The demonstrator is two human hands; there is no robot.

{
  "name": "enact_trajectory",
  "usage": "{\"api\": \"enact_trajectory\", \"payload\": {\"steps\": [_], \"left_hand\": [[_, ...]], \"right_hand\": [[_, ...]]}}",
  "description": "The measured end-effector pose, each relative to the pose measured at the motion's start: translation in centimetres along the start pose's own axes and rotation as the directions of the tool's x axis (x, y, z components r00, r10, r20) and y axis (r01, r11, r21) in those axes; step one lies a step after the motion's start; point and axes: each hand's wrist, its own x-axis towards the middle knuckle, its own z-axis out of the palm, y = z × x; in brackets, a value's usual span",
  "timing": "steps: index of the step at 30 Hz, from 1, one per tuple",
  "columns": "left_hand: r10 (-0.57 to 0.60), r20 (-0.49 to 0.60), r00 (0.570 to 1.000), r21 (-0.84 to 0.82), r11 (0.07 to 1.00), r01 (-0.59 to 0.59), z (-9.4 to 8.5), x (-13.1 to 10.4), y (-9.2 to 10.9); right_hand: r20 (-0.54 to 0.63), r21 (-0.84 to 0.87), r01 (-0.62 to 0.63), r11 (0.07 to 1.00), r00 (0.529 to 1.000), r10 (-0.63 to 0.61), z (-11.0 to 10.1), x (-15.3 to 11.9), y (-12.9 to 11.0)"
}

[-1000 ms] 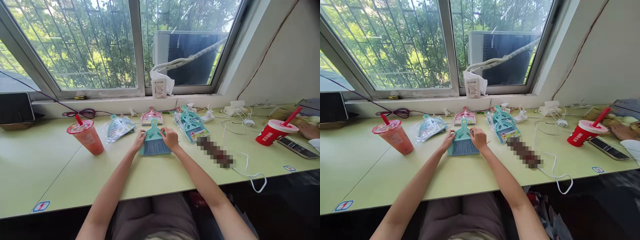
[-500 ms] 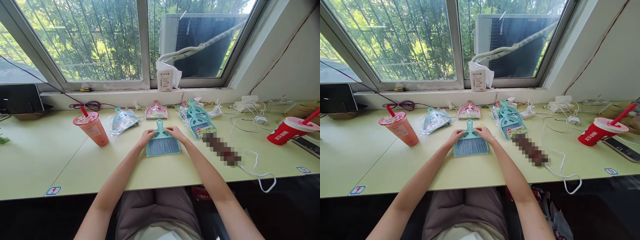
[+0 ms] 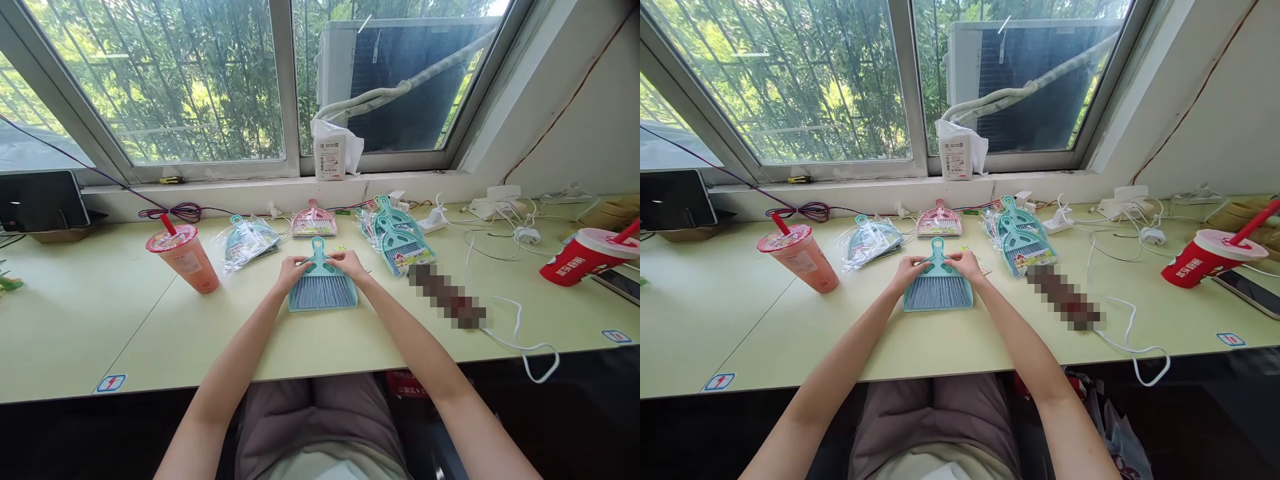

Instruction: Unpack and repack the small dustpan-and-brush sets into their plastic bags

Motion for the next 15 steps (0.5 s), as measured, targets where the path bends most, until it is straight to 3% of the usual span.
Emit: {"api": "enact_trajectory", "payload": {"steps": [3, 6, 8, 9, 11, 13, 15], "left_hand": [[-0.095, 0.110, 0.989, -0.114, 0.988, 0.108, -0.1, -0.2, 0.3], [-0.211, 0.344, 0.915, -0.222, 0.929, 0.297, -0.6, -0.4, 0.4], [-0.260, 0.404, 0.877, -0.248, 0.892, 0.379, -0.9, -0.4, 0.2], [-0.271, 0.394, 0.878, -0.271, 0.879, 0.393, -1.0, -0.4, 0.1], [-0.265, 0.326, 0.907, -0.358, 0.854, 0.378, -1.2, 0.0, -0.5], [-0.242, 0.235, 0.942, -0.449, 0.832, 0.326, -1.3, 0.4, -1.1], [-0.243, 0.144, 0.959, -0.499, 0.820, 0.282, -1.5, 0.9, -1.7]], "right_hand": [[-0.029, 0.036, -0.003, 0.999, 1.000, 0.004, 0.0, 0.0, -0.1], [-0.041, 0.067, 0.016, 0.998, 0.999, -0.013, -1.0, 0.0, -0.3], [-0.134, -0.056, 0.035, 0.998, 0.990, -0.042, -2.3, 0.0, -0.2], [-0.205, -0.184, 0.038, 0.982, 0.976, -0.076, -3.1, 0.0, -0.1], [-0.294, -0.501, 0.011, 0.865, 0.938, -0.182, -4.5, 0.0, 0.3], [-0.258, -0.715, -0.031, 0.699, 0.940, -0.223, -5.2, 0.1, 0.8], [-0.190, -0.781, -0.044, 0.623, 0.967, -0.169, -5.2, 0.2, 1.2]]}}
